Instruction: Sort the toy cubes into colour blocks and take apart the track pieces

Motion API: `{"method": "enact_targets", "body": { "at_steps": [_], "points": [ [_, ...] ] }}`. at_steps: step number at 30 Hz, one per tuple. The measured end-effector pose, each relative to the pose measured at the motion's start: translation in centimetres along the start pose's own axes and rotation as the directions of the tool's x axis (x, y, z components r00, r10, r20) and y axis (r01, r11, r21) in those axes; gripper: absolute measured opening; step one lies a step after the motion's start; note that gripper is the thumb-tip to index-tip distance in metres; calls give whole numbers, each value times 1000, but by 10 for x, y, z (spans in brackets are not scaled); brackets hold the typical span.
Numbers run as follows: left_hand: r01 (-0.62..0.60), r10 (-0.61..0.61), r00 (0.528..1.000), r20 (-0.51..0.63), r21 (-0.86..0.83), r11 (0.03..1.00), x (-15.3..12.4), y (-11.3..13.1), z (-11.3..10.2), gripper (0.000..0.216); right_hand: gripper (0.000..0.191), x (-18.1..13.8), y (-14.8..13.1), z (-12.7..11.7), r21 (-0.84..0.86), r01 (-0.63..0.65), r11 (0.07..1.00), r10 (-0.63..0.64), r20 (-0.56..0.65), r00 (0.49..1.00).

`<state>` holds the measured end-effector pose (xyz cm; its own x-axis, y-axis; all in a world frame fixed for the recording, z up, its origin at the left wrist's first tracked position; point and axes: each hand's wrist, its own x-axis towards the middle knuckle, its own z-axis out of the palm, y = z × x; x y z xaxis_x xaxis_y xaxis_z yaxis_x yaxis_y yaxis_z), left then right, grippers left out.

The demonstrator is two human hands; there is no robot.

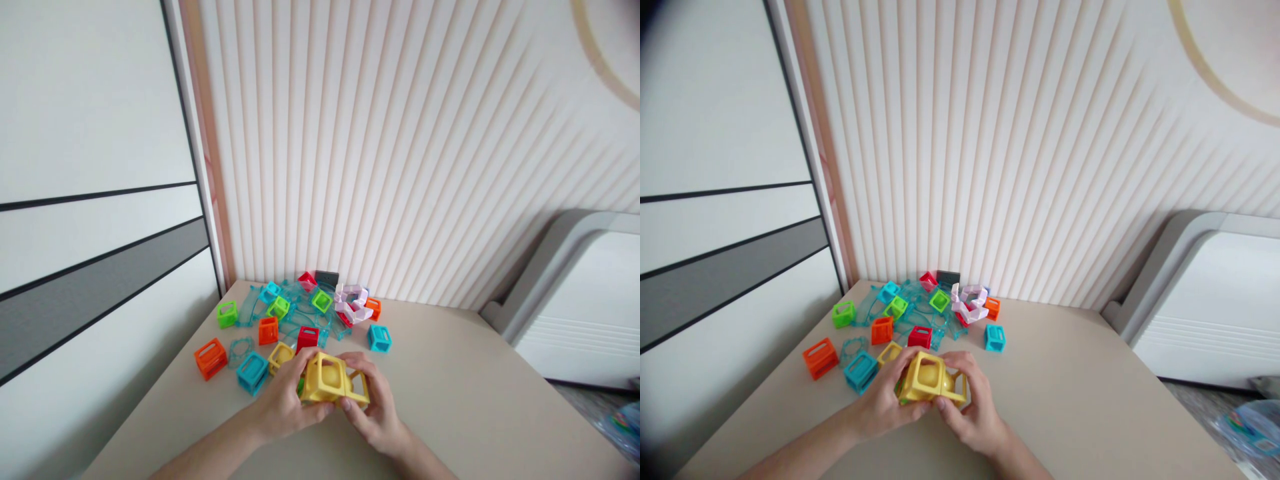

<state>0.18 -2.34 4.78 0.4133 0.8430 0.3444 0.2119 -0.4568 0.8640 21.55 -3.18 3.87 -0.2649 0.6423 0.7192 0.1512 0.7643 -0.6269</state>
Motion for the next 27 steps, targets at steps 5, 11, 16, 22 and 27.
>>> {"method": "enact_targets", "body": {
  "at_steps": [5, 11, 16, 22, 27],
  "points": [
    [47, -47, 998, 38, 8, 999, 0, -4, 1, 72, 34, 2, -4, 2, -27, 18, 999, -19, -46, 999],
    [55, -53, 998, 30, -49, 997, 3, 4, 0, 61, 35, 1, -2, 4, -60, 16, 998, -21, -74, 997],
    [71, -69, 997, 34, -46, 996, 2, 6, 0, 59, 37, 2, -2, 6, -98, 26, 995, -35, -98, 995],
    [67, -68, 998, 3, -178, 982, -2, -5, 5, 62, 42, -7, 1, 3, -73, 3, 997, -5, -29, 1000],
    [83, -186, 966, -177, -470, 879, 9, 2, -4, 60, 44, -14, 9, 4, -96, -87, 992, 75, -122, 990]
  ]
}}
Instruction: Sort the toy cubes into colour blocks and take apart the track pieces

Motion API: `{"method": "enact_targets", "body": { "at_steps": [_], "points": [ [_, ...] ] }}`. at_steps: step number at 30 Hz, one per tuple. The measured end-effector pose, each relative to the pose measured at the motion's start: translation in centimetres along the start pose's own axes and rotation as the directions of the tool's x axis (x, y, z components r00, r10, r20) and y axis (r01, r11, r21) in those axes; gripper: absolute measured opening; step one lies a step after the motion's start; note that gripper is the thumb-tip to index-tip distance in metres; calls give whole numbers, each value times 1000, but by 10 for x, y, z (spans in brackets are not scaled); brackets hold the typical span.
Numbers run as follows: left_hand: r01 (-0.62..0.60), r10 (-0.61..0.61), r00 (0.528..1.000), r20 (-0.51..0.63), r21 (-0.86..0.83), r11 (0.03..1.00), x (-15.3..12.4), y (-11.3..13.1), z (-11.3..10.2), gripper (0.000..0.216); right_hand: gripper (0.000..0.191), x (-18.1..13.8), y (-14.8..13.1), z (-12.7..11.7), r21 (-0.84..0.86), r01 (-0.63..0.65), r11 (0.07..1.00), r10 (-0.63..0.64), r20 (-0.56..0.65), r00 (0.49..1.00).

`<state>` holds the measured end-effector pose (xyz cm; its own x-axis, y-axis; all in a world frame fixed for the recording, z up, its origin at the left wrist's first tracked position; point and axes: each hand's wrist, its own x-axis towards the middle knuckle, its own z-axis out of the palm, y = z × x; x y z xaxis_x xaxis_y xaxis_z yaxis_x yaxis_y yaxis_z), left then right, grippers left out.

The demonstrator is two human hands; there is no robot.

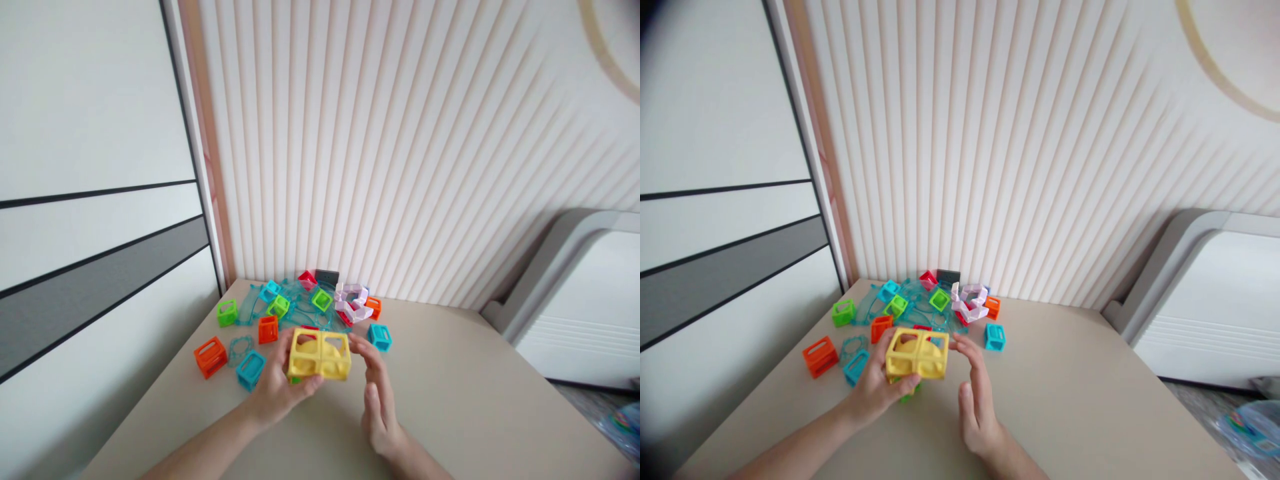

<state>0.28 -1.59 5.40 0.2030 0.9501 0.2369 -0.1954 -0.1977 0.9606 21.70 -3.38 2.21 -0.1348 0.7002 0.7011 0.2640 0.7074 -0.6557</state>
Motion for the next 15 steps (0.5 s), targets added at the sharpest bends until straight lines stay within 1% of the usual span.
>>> {"method": "enact_targets", "body": {
  "at_steps": [1, 2, 3, 4, 5, 6, 8, 10, 12, 15],
  "points": [
    [-8, 6, 994, -105, -20, 1000, 4, 3, -2, 61, 40, 2, 0, 1, -51, -19, 999, 20, 34, 999],
    [-29, 23, 975, -220, -23, 999, 8, 5, -6, 62, 38, 4, -1, 2, -109, -15, 994, 27, 107, 994],
    [-56, 48, 943, -330, -12, 998, 13, 7, -10, 63, 37, 7, -3, 3, -163, 12, 987, 22, 204, 979],
    [-80, 76, 902, -425, 8, 997, 17, 7, -14, 63, 39, 11, -5, 5, -200, 62, 978, 3, 307, 952],
    [-96, 98, 865, -493, 31, 995, 21, 6, -18, 61, 42, 15, -9, 7, -220, 120, 968, -22, 400, 916],
    [-105, 116, 837, -534, 51, 993, 24, 5, -22, 59, 44, 19, -12, 10, -227, 176, 958, -49, 475, 879],
    [-112, 139, 809, -571, 83, 990, 29, 2, -28, 56, 49, 25, -20, 17, -220, 271, 937, -98, 578, 810],
    [-112, 147, 798, -584, 95, 989, 31, -1, -30, 55, 50, 29, -25, 23, -213, 344, 914, -139, 634, 761],
    [-104, 138, 796, -590, 91, 990, 32, -3, -30, 55, 48, 30, -26, 27, -218, 389, 895, -165, 649, 742],
    [-90, 117, 807, -579, 75, 993, 32, -5, -28, 55, 43, 29, -22, 28, -265, 418, 869, -159, 650, 743]
  ]
}}
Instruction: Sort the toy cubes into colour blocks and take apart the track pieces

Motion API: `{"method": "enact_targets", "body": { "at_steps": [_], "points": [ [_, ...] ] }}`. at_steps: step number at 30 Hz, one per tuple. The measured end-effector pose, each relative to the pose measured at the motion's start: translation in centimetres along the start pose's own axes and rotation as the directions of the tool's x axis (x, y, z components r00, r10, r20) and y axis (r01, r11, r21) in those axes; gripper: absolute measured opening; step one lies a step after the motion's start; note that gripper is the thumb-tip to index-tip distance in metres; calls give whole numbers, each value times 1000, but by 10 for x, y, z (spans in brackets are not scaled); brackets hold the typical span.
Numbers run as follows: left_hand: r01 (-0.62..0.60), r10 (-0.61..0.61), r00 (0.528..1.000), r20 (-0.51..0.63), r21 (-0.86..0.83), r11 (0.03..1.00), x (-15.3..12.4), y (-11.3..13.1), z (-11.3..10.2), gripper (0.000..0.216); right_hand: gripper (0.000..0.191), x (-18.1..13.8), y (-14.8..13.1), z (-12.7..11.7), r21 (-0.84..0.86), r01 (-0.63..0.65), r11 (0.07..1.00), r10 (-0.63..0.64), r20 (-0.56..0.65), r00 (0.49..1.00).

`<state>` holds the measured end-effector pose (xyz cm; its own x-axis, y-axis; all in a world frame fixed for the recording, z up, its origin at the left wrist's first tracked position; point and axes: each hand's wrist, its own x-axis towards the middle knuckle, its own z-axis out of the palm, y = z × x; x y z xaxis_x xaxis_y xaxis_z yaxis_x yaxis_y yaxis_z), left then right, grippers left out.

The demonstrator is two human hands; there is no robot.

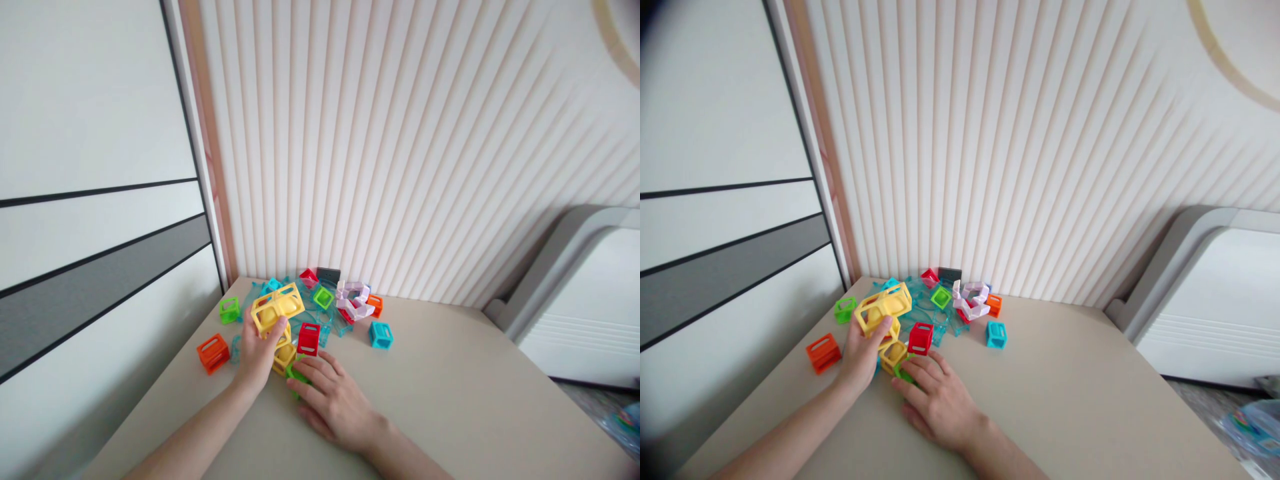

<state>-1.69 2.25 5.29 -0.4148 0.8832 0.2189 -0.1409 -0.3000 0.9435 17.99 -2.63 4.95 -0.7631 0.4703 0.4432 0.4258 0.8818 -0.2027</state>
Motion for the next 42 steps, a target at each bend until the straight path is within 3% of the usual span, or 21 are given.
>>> {"method": "enact_targets", "body": {
  "at_steps": [5, 11, 16, 21, 31, 42],
  "points": [
    [6, -6, 1000, 18, -6, 1000, 0, -3, -1, 54, 45, -2, 7, -1, -68, -5, 998, 4, -14, 1000],
    [10, -10, 999, 35, -1, 1000, 1, -6, -2, 53, 42, -2, 8, -7, -36, -53, 998, 51, -52, 997],
    [10, -9, 1000, 20, -26, 1000, 2, -6, 0, 54, 29, -4, 9, -5, 6, -95, 995, 96, -92, 991],
    [21, -18, 999, 41, -60, 998, 1, -10, 1, 52, 15, -4, 13, 1, -90, -136, 987, 125, -122, 985],
    [53, -41, 988, 147, -77, 996, -3, -5, 5, 52, 14, -9, 18, 6, -75, -144, 987, 131, -160, 978],
    [58, -48, 982, 183, -54, 997, -2, 0, 5, 54, 17, -18, 27, -1, -150, -156, 976, 137, -131, 982]
  ]
}}
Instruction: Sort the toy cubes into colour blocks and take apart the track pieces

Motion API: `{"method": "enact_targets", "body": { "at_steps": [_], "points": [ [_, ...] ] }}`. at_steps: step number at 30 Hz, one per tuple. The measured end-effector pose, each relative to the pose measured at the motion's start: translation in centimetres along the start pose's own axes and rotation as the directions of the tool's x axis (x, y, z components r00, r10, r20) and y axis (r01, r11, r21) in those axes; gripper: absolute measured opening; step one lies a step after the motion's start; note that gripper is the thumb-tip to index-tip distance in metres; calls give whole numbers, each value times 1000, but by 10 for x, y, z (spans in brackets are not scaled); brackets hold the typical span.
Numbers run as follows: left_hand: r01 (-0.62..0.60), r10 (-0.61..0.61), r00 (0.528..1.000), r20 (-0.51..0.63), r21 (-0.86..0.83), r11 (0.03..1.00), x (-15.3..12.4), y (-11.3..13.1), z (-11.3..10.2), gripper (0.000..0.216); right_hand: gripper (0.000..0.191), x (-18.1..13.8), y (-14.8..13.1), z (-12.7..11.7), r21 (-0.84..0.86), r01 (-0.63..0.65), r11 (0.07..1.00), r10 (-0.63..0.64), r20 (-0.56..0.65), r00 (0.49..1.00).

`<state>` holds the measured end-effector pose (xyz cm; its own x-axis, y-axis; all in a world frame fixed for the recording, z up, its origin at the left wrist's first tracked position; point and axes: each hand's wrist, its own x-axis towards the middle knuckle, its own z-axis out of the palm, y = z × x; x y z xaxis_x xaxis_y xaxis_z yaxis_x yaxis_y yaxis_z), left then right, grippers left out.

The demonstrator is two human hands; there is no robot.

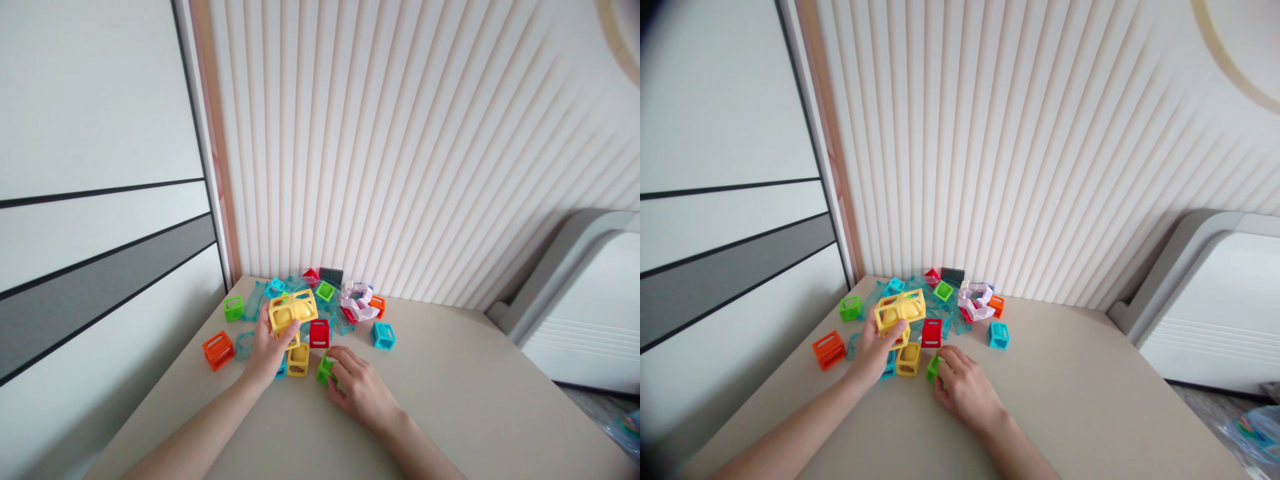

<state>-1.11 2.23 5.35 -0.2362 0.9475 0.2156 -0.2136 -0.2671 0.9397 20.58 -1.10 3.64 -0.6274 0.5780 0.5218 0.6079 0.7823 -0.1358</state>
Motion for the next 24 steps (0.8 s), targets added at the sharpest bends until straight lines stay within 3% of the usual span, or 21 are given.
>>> {"method": "enact_targets", "body": {
  "at_steps": [6, 11, 16, 24],
  "points": [
    [0, 0, 1000, 18, -4, 1000, 0, -6, -3, 54, 21, -1, 8, -6, -144, -50, 988, 50, -7, 999],
    [7, -7, 1000, 16, 3, 1000, 0, -6, -2, 55, 39, 4, -1, -6, -228, 17, 973, -21, -17, 1000],
    [-7, 6, 1000, 9, 17, 1000, 0, -5, 0, 53, 41, 12, -12, 1, -210, 129, 969, -121, 52, 991],
    [15, -15, 1000, 15, 12, 1000, -1, -4, 1, 53, 42, 5, -4, 15, -192, 68, 979, -70, -5, 998]
  ]
}}
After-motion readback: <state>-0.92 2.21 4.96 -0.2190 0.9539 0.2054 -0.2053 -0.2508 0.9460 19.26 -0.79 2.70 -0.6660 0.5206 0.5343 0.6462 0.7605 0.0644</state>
